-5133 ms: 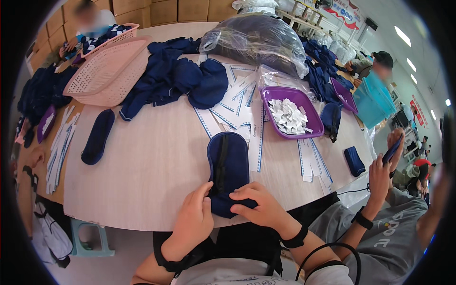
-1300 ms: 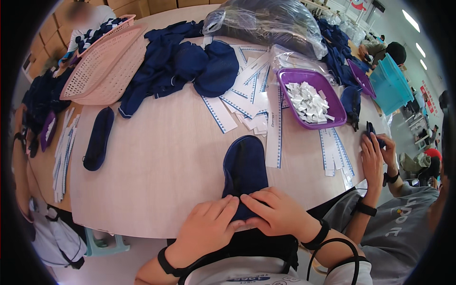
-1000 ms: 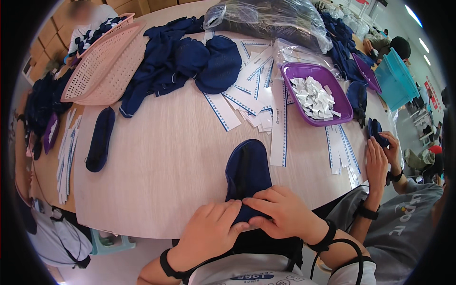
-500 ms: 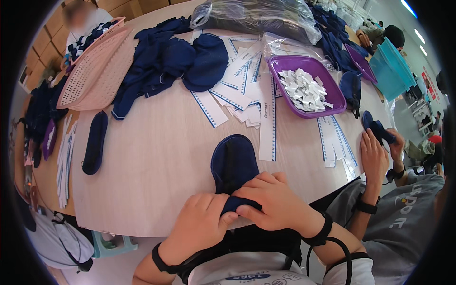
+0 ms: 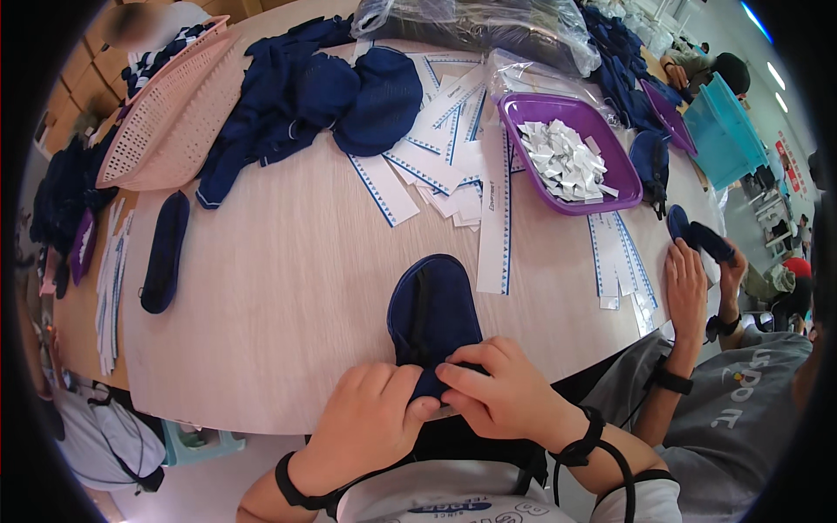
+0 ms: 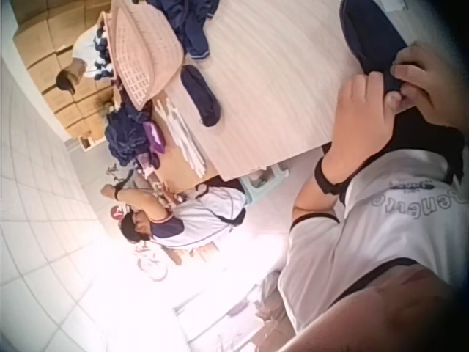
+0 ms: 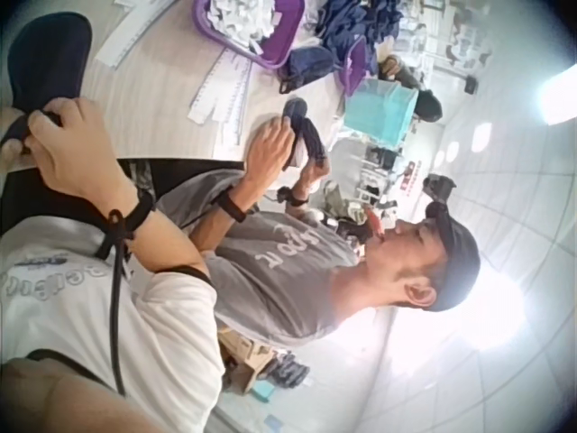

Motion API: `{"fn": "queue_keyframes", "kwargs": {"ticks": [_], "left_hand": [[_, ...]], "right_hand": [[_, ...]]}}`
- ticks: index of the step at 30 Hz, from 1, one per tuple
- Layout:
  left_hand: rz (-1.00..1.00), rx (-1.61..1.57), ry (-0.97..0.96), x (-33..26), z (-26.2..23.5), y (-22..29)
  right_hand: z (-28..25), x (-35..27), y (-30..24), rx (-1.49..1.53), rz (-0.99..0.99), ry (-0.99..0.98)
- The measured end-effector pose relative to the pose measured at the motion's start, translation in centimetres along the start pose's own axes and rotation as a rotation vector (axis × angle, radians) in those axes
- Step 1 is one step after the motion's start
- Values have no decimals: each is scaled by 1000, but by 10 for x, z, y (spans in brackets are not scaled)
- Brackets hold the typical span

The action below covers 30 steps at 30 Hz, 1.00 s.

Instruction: The recorder is at a workstation in a factory, handling and inspecting blue fabric sock components.

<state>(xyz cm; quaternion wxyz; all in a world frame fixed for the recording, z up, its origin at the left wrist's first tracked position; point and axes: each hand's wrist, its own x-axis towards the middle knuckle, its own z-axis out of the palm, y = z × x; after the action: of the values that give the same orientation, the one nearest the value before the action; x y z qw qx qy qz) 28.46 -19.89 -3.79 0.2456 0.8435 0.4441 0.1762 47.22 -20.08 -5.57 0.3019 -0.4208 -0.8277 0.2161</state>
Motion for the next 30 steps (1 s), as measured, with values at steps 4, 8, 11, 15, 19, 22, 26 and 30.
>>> {"fn": "queue_keyframes", "kwargs": {"ticks": [4, 8, 11, 15, 19, 22, 26, 30], "left_hand": [[6, 16, 76, 4, 5, -2], [-40, 94, 267, 2, 14, 3], [12, 118, 372, 3, 17, 1], [62, 56, 444, 5, 23, -5], [27, 2, 410, 9, 20, -5], [15, -26, 405, 9, 19, -3], [-7, -7, 420, 2, 22, -1], [-19, -47, 430, -2, 24, -1]], "right_hand": [[2, 6, 3, 63, 70, 22], [-3, 12, 1, 73, 121, -17], [-3, 15, 1, 83, 141, -29], [-1, 15, 2, 76, 174, -47], [7, 14, 0, 30, 106, 68], [12, 7, 1, -7, 30, 161], [5, 1, 1, -54, -75, 60], [-3, -1, -3, -27, -109, -56]]}}
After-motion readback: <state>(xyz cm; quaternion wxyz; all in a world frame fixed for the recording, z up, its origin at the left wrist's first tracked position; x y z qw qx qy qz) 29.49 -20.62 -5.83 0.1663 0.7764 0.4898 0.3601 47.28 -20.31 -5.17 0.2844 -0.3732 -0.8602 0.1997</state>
